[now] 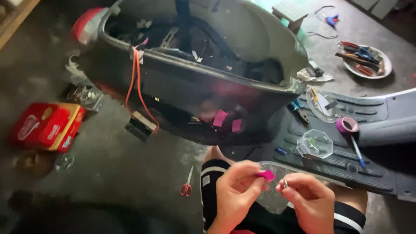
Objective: Cutting pieces of purple tape, sticking them to a motorcycle body, and marking them with a pen.
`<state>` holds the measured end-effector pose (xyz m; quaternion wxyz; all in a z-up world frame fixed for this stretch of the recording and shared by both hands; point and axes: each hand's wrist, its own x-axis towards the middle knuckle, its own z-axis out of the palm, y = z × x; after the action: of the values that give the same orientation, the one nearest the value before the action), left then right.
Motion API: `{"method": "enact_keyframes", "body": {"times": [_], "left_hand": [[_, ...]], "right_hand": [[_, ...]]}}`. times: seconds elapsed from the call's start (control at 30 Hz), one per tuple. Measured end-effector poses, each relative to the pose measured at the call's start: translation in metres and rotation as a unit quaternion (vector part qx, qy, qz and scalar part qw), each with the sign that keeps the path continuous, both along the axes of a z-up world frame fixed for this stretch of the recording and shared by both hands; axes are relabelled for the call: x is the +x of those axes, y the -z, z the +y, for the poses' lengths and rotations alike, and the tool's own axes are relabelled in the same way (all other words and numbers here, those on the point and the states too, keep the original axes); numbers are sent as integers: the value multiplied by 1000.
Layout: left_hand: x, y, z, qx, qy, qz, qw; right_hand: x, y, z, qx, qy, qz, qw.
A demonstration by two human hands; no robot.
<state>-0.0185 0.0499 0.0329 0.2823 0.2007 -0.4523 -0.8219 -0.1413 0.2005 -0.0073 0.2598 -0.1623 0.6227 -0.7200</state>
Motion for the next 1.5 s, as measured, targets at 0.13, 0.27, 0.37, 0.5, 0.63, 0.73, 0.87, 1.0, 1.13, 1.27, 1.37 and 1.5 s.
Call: {"method": "enact_keyframes", "body": {"times": [0.13,0.27,0.37,0.5,0.63,0.73,0.87,1.0,1.13,1.27,1.37,1.5], "left_hand": [[-8,-19,11,41,-45,-4,998],[-24,-17,28,67,-42,-73,994],[-16,-14,45,27,-23,-86,996],[-23,-11,46,-12,-19,-43,999],[-21,-17,50,-34,-10,-44,998],[-22,-28,48,-9,21,-86,996],[-24,-30,45,-44,33,-98,994],[-29,-30,42,-54,69,-103,991],[-32,-32,39,-34,107,-105,988],[-33,-28,37,-53,122,-92,987],[-35,-28,33,-69,127,-107,984],[-35,-29,32,-77,126,-115,982]], "right_hand": [[14,-17,6,-50,-16,88,995],[3,-35,11,18,-38,175,984],[12,-36,21,-25,-26,213,976],[8,-35,17,-1,19,254,967],[7,-32,21,22,51,297,953],[3,-37,24,25,50,308,950],[0,-43,27,55,54,337,938],[-6,-38,29,65,61,370,925],[-8,-37,31,92,89,407,905],[-8,-48,26,116,100,444,883],[-8,-49,25,129,93,455,876],[-8,-49,27,130,90,459,874]]}}
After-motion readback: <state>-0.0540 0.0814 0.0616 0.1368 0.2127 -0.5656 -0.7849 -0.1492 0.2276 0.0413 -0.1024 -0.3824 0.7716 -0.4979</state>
